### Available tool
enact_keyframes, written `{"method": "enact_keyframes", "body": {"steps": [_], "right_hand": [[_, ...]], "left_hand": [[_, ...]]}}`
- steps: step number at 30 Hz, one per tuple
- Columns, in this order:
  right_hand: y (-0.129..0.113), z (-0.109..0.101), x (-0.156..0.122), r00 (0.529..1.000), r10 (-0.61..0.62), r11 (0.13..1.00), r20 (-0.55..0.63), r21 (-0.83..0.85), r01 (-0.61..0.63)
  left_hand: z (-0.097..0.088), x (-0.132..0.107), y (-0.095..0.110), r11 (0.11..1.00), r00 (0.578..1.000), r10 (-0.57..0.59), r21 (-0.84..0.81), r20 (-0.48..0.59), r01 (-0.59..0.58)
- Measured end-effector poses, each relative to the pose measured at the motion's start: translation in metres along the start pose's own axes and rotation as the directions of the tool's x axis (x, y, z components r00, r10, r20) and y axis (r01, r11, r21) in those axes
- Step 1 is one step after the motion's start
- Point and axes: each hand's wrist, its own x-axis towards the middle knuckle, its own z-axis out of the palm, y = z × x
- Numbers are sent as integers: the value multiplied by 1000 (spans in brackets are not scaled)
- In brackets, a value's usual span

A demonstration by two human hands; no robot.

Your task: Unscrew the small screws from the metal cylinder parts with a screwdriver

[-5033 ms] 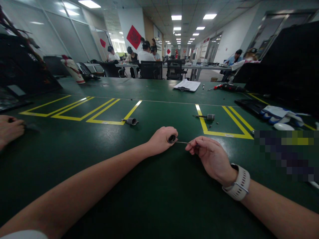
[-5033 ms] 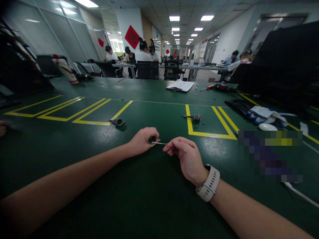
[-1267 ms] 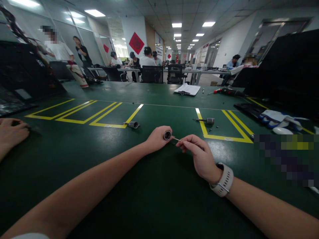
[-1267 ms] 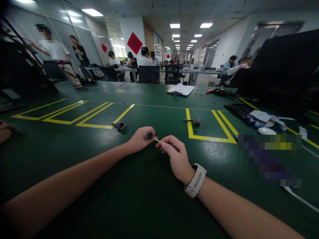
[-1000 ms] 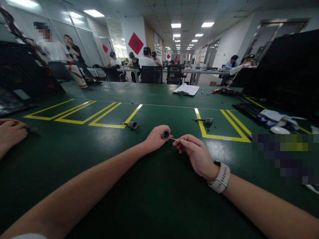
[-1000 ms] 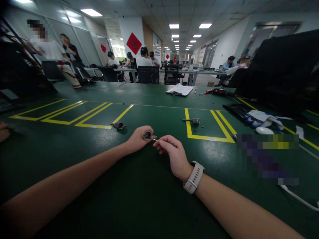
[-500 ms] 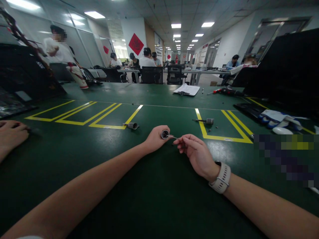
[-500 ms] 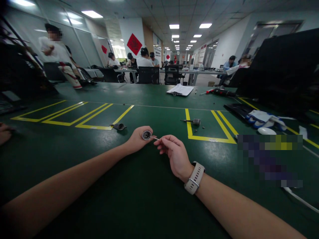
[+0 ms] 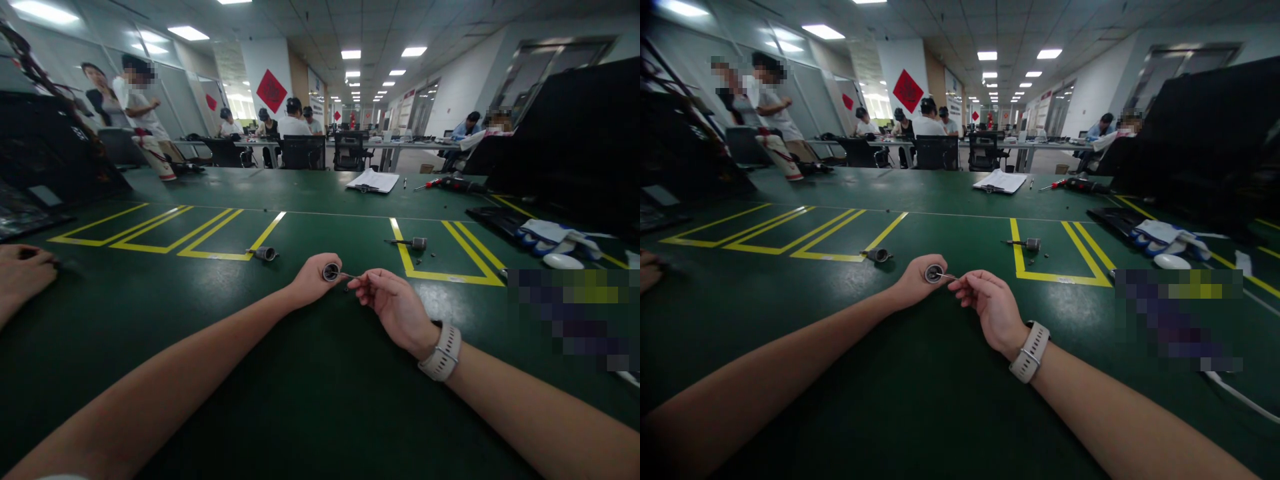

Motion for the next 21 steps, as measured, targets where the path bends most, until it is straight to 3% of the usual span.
{"method": "enact_keyframes", "body": {"steps": [5, 12, 17, 21], "right_hand": [[1, 3, -4, 997, -79, 996, -14, -53, 78], [-2, 4, -3, 1000, -15, 997, -13, -73, 14], [-3, 0, 1, 1000, 26, 1000, -4, 2, -26], [-2, 1, -2, 999, -17, 1000, -31, 11, 18]], "left_hand": [[0, 1, -1, 999, 1000, 2, 51, 2, -2], [-1, 1, 0, 994, 1000, 7, 109, 0, -7], [-1, 1, 0, 999, 1000, 12, 46, -11, -12], [-2, -1, 2, 999, 1000, 15, 49, 2, -15]]}}
